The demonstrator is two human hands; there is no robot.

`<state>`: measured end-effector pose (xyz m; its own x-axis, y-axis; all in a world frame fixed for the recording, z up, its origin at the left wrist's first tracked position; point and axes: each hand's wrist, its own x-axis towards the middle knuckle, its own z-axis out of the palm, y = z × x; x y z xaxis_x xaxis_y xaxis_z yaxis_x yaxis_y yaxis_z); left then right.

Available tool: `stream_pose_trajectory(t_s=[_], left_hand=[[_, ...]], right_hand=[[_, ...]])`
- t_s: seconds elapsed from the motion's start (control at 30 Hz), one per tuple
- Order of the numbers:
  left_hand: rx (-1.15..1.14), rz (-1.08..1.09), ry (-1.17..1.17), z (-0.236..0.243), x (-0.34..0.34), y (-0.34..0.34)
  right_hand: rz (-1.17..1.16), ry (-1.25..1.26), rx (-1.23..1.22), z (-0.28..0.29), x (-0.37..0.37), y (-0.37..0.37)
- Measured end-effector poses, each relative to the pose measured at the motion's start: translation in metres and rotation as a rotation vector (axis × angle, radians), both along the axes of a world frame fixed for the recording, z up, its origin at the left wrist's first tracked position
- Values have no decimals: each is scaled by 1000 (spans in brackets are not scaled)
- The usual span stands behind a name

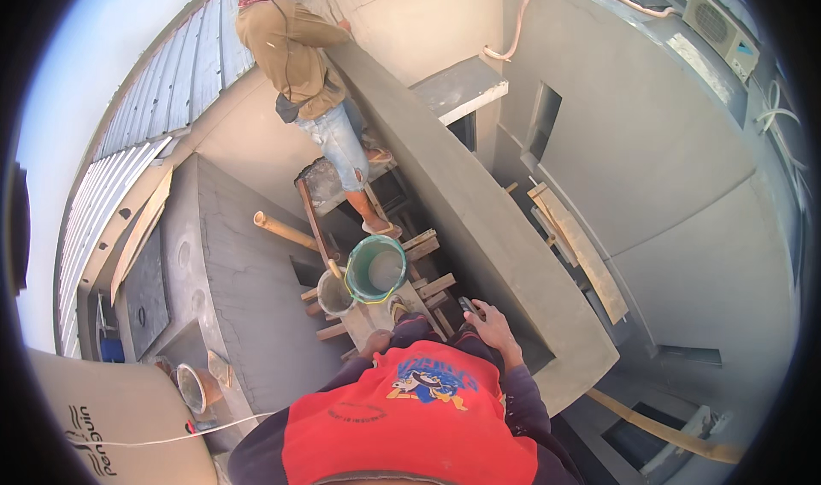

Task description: The person smooths a freshly plastered concrete ledge using a wet sponge and a wooden float. They repeatedly dip the sponge into a bucket of water and rub the surface, then use the float to level the edge.

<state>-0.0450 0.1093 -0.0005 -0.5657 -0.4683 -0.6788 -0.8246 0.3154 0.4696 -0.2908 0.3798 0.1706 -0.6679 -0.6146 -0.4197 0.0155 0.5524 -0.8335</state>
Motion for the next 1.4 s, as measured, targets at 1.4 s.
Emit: stream_pose_trajectory(t_s=[1.4], left_hand=[[40,149,73,2,-9,8]], right_hand=[[80,45,152,19,-11,12]])
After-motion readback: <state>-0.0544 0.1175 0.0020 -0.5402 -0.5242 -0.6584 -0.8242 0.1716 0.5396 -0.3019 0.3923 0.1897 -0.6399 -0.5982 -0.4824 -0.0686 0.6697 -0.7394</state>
